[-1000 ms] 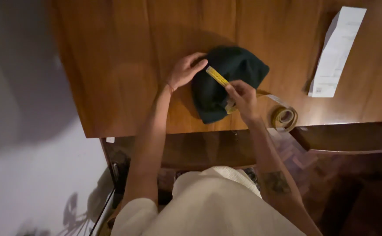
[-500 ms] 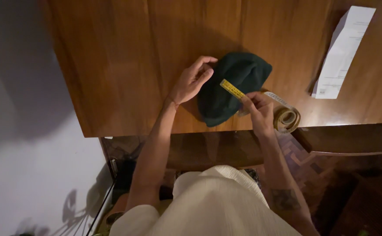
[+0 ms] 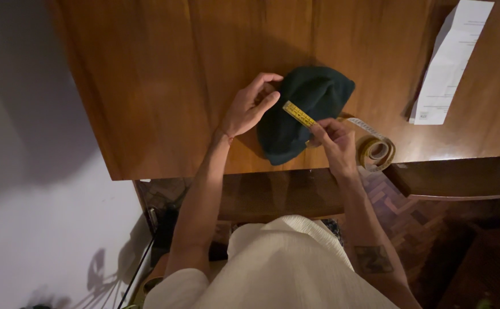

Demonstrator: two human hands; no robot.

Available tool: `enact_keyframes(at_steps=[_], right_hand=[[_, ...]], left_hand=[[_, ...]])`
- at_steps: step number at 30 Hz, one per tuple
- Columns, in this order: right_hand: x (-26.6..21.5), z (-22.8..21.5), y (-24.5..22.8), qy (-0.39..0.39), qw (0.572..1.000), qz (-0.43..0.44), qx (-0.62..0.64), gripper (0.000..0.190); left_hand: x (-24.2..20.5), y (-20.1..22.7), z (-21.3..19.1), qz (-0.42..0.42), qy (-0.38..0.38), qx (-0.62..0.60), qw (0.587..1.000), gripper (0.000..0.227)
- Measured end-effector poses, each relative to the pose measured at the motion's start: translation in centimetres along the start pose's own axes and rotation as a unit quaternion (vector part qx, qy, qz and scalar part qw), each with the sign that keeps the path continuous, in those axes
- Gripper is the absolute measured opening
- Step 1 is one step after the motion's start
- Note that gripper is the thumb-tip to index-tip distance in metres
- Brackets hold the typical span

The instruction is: Measure a beanie and a piece of paper using a measuring tape, then cut the paper with scissors.

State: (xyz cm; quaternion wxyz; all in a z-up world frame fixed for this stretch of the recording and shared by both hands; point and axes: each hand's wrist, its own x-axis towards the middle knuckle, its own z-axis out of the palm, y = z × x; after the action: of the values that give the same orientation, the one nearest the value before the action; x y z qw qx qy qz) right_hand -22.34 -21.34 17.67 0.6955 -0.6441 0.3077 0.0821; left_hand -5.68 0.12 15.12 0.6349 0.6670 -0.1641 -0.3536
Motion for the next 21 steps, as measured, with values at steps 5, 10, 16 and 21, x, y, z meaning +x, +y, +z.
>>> enact_keyframes(at_steps=[5, 10, 16, 21], right_hand=[[0.02, 0.27, -0.37, -0.004, 1.000, -0.003, 0.001, 0.022], [0.27, 0.25, -0.23, -0.005, 1.000, 0.000, -0.002, 0.021], [0.00, 0.14, -0.43, -0.011, 1.000, -0.009, -0.022, 0.022], [-0.08, 0.29, -0.69, -0.014, 1.000, -0.002, -0.007, 0.021]], left_hand=[[-0.01, -0.47, 0.10, -0.003, -0.001, 0.014, 1.000, 0.037], [0.00, -0.49, 0.14, 0.000, -0.001, 0.019, 1.000, 0.037], [-0.02, 0.14, 0.07, -0.012, 0.004, 0.023, 1.000, 0.038], [-0.10, 0.11, 0.06, -0.005, 0.003, 0.021, 1.000, 0.037]])
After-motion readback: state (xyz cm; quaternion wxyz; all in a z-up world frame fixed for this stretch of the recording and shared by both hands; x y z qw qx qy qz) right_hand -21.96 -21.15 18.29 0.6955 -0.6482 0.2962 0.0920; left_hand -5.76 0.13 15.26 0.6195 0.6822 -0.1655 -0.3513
